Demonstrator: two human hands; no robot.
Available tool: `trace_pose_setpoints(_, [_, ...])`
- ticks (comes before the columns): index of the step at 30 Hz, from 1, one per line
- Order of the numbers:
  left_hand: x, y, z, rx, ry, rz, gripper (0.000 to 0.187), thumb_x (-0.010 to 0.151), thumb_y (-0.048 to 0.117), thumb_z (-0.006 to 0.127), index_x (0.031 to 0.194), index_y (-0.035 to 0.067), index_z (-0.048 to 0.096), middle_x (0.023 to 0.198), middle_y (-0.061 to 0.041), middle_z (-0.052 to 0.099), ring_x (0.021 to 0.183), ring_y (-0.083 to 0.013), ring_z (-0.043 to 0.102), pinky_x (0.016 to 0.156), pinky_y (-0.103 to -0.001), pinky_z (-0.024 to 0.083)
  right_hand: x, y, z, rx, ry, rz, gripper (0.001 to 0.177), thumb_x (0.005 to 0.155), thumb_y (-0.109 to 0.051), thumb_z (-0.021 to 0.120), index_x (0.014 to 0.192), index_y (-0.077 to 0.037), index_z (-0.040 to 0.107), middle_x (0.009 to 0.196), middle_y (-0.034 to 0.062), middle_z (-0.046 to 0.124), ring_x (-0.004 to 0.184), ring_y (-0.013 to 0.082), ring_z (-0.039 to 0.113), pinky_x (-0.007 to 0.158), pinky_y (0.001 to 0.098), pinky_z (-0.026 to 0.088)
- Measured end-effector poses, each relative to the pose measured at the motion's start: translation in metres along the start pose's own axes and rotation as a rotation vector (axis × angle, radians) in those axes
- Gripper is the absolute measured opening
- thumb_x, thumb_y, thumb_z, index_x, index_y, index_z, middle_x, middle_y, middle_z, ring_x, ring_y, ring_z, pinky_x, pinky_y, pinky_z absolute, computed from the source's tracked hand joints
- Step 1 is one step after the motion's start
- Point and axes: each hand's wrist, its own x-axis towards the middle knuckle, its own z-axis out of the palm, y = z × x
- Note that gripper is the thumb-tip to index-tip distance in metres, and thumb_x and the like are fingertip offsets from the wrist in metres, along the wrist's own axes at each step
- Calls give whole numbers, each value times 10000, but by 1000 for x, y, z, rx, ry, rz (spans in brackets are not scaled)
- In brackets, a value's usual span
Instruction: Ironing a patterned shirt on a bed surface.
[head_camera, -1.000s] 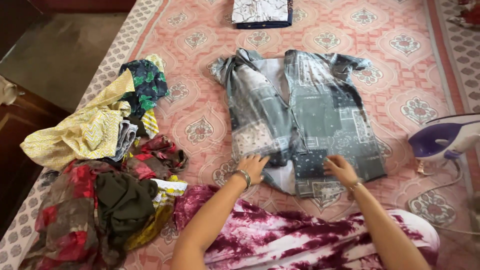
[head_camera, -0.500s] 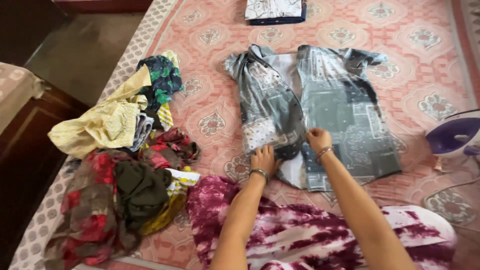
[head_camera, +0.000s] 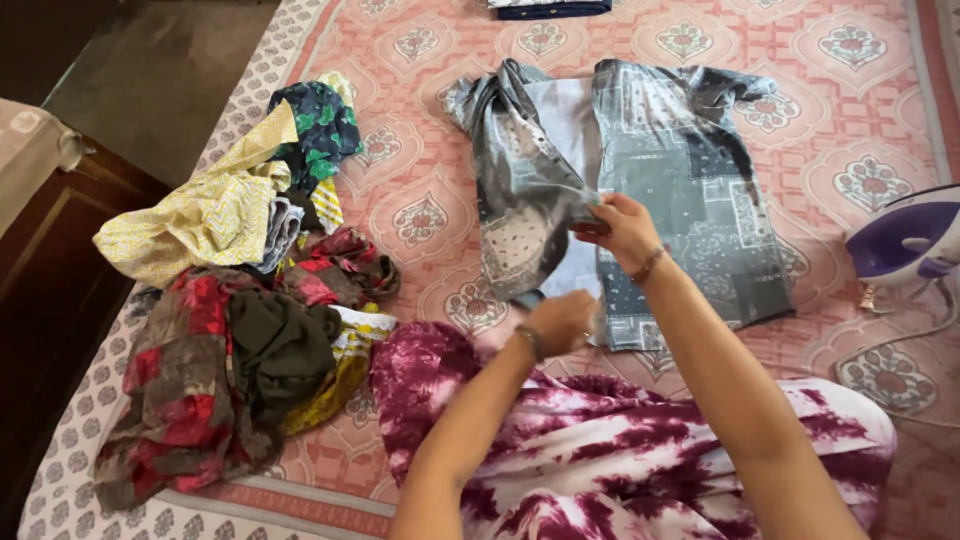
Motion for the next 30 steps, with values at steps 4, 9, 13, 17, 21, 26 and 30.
trace_pose_setpoints(4, [7, -63, 70, 326, 314, -29, 603, 937, 325, 577, 1435, 1, 477, 1555, -181, 462, 1509, -356, 409, 1258, -471, 392, -10, -20, 49, 34, -135, 22, 64, 1005, -71, 602, 1029, -80, 543, 933, 65, 674, 868, 282, 763, 776, 462, 656])
trace_pose_setpoints(9, [-30, -44, -43, 139, -438, -854, 914, 1011, 542, 491, 1640, 61, 35, 1722, -189, -17, 1576, -364, 65, 1263, -494, 132, -25, -44, 46, 36, -173, -76, 85, 1016, -71, 591, 1079, -87, 537, 971, 91, 696, 878, 276, 748, 775, 438, 652])
trace_pose_setpoints(13, [-61, -162, 133, 444, -493, -790, 690, 1044, 384, 447, 1589, 48, 189, 1686, -142, 125, 1546, -341, 120, 1257, -520, 133, -36, 34, -52, -331, 83, -148, 83, 1017, -75, 608, 1098, -58, 614, 982, 78, 701, 904, 226, 727, 735, 406, 611])
trace_pose_setpoints(17, [-73, -80, 79, 638, -625, -890, 481, 1028, 325, 460, 1433, 66, 488, 1522, -140, 441, 1388, -355, 399, 1091, -548, 356, -60, 137, -140, -1176, 365, -298, 173, 906, -206, 705, 1006, -65, 720, 932, 149, 756, 872, 314, 736, 776, 428, 583])
trace_pose_setpoints(21, [-64, -94, 109, 508, -811, -1026, 554, 1050, 402, 471, 1517, 105, 494, 1591, -122, 424, 1460, -332, 404, 1121, -524, 386, -57, 174, -177, -1350, 314, -97, 192, 847, -262, 714, 949, -115, 784, 889, 133, 771, 852, 329, 750, 783, 415, 587])
trace_pose_setpoints(26, [-71, -99, 94, 407, -458, -913, 347, 1075, 256, 460, 1319, 113, 661, 1390, -140, 612, 1287, -321, 579, 1025, -500, 480, -52, 181, -187, -1161, 259, -83, 202, 812, -164, 771, 983, -56, 765, 827, 111, 767, 772, 236, 731, 730, 371, 579])
trace_pose_setpoints(30, [-68, -98, 83, 321, -197, -831, 341, 1094, 142, 460, 1165, 129, 793, 1235, -143, 761, 1153, -304, 715, 950, -477, 554, -53, 194, -201, -770, 140, 95, 127, 899, -100, 730, 976, 1, 726, 757, 59, 742, 653, 140, 688, 595, 304, 552])
